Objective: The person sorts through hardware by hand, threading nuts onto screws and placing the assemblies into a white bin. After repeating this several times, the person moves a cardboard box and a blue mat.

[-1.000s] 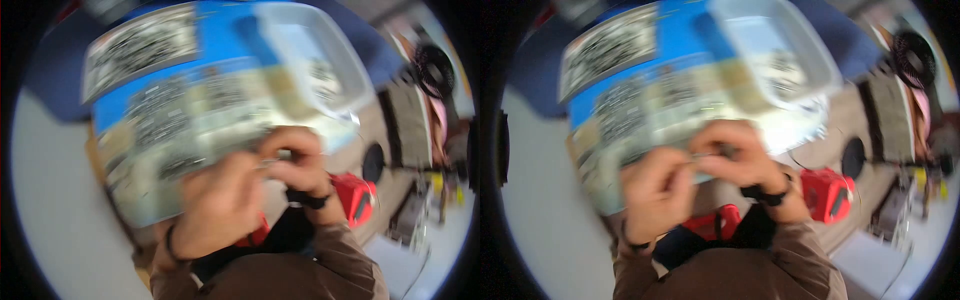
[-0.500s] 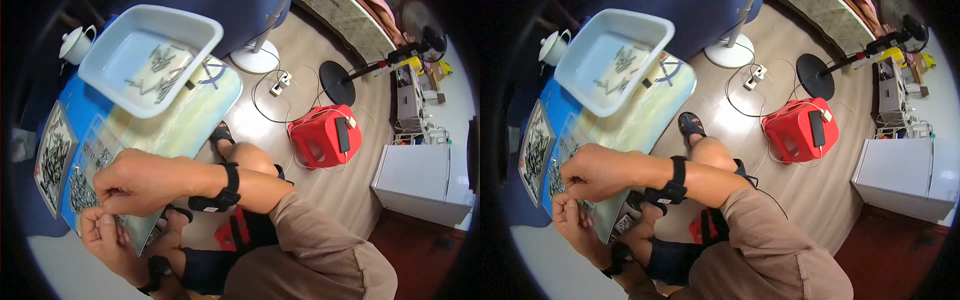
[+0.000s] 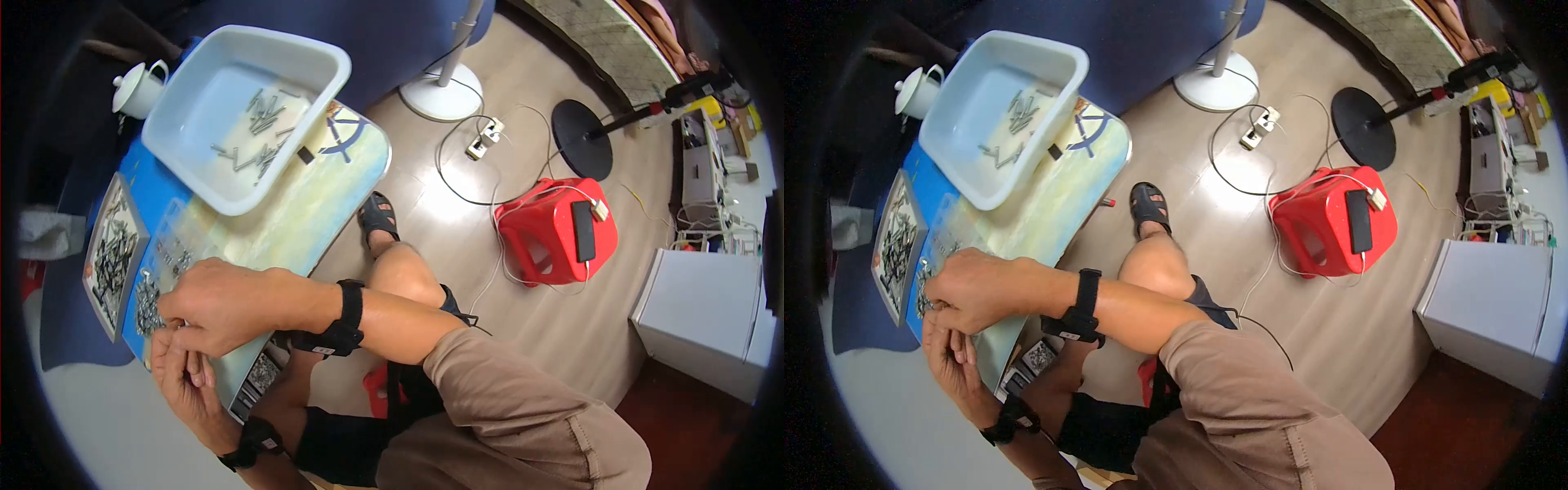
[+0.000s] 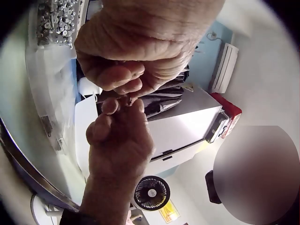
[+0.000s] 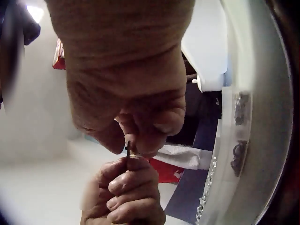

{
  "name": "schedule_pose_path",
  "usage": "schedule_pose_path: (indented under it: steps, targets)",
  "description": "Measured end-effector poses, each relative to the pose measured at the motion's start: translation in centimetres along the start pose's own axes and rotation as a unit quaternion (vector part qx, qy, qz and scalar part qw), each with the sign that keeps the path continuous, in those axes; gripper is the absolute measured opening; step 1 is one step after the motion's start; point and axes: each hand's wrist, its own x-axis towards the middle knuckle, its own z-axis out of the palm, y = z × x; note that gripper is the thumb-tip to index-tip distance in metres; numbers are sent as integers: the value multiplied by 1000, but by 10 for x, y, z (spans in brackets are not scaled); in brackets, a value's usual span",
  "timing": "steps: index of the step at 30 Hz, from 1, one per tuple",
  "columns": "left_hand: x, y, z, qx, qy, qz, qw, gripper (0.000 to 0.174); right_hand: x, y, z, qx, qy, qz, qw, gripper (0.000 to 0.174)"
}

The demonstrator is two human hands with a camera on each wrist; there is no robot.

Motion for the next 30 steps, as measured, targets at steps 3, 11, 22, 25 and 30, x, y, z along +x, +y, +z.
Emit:
schedule_pose_path:
  steps: [3, 11, 22, 25, 30]
  targets:
    - [-11, 7, 4, -4, 27, -3, 1000, 11, 3, -5, 4, 94, 2, 30, 995, 17]
    - [-15, 0, -1, -28, 43, -23, 998, 12, -1, -3, 11, -3, -43, 19, 999, 17]
    - [33, -1, -13, 28, -20, -24, 999, 7, 4, 12, 12, -30, -9, 64, 997, 26]
    - [35, 0, -17, 72, -19, -26, 997, 8, 7, 16, 15, -85, -44, 97, 991, 26]
    - [24, 1, -17, 118, 15, -36, 992, 9, 12, 9, 23, -115, -74, 75, 988, 21]
